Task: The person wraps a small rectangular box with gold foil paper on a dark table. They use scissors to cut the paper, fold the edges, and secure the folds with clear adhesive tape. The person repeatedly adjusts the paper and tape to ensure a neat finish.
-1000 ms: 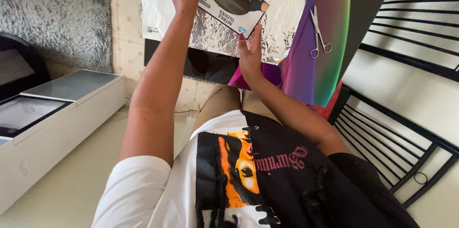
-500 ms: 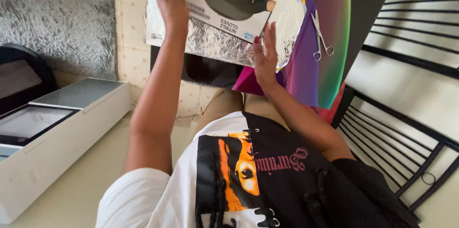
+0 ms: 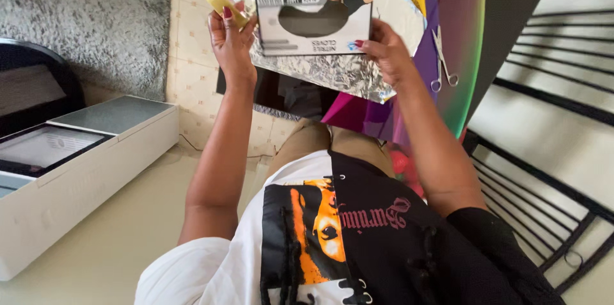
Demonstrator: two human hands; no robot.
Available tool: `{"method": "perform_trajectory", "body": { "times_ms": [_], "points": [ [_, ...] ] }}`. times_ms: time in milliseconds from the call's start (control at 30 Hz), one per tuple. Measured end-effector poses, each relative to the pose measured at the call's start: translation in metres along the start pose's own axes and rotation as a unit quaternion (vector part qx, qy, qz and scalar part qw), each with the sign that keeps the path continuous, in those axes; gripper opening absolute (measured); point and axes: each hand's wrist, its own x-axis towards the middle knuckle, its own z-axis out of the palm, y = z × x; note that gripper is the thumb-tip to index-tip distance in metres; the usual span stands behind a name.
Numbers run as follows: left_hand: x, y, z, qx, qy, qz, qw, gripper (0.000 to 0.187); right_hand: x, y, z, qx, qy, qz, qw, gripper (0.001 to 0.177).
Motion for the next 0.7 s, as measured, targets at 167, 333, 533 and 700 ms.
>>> {"method": "perform_trajectory", "body": {
  "times_ms": [167,333,533,700],
  "points": [
    [-0.009,0.013,-0.008,0.078,0.067,-0.042,0.994,0.037,0.019,-0.013,-0.007,-0.237,-0.021,-0.238,0.942,0.086],
    [-0.011,0.011,-0.022,0.058,0.082,-0.068,0.993,0.037,0.038,-0.008,0.018,-0.242,-0.030,-0.299,0.923,0.086],
    [0.000,-0.023,-0.046,-0.030,0.080,-0.082,0.993,0.038,0.052,-0.001,0.003,-0.433,0.006,-0.472,0.768,0.067],
    [0.021,-0.050,-0.044,-0.121,0.077,-0.059,0.988,0.043,0.061,-0.005,-0.020,-0.544,-0.025,-0.450,0.707,0.060]
  ]
}}
